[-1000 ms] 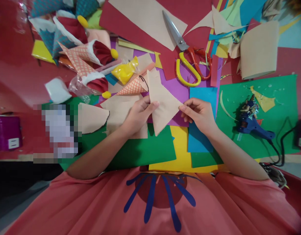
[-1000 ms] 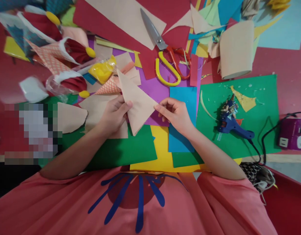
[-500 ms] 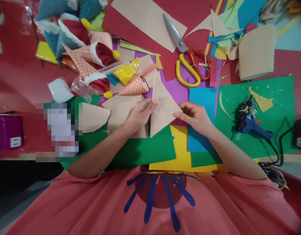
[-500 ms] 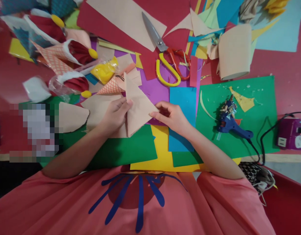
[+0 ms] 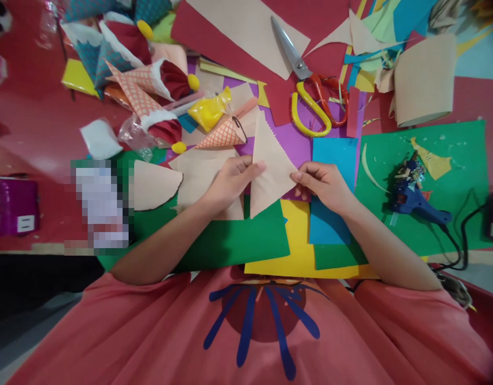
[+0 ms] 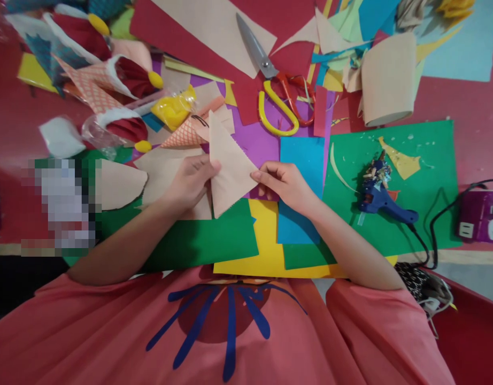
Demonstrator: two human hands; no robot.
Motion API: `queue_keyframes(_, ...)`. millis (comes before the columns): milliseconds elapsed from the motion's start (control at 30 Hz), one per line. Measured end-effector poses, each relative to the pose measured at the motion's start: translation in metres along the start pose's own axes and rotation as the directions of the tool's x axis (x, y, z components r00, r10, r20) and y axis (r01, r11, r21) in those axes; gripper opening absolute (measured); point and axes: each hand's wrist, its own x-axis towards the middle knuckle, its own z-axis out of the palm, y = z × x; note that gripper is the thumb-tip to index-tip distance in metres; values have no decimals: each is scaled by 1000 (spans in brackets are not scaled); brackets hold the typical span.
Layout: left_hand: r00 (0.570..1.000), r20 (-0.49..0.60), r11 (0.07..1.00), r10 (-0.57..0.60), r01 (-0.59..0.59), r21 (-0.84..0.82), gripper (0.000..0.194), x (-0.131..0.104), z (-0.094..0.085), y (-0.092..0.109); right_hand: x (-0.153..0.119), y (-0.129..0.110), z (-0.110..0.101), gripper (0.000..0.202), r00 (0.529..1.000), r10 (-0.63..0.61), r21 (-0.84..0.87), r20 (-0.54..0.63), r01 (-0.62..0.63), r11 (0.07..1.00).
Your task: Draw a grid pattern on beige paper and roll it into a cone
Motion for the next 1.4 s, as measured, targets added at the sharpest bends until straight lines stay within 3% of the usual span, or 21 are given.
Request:
queue_keyframes(133,997,72,998,-38,41,-48,44,-3,3,13,1,0,-2,48,1000,10,28,-17,-10,1000)
queue_keyframes(300,997,41,995,-66,69,-66,38,-3,4,13,3,1,-3,55,997,-23,65,-71,28,997)
queue_keyframes(467,998,58,997,-26,30,-73,35,-2,4,11,3,5,-6,39,997,-64,52,-33,65,997)
queue_keyframes(867,997,64,998,52,-49,-40,36,1,4,3,4,8,-4,35,990,-58,150,-126,77,986)
queue_keyframes(1100,995,70,974,68,-51,-220,20,0,-1,-1,7,14,-9,29,982,-94,220,-161,128,967)
queue_keyframes(1400,997,64,963,43,-25,-268,12,-4,2,7,2,10,-7,16,938,-222,35,-267,240,970)
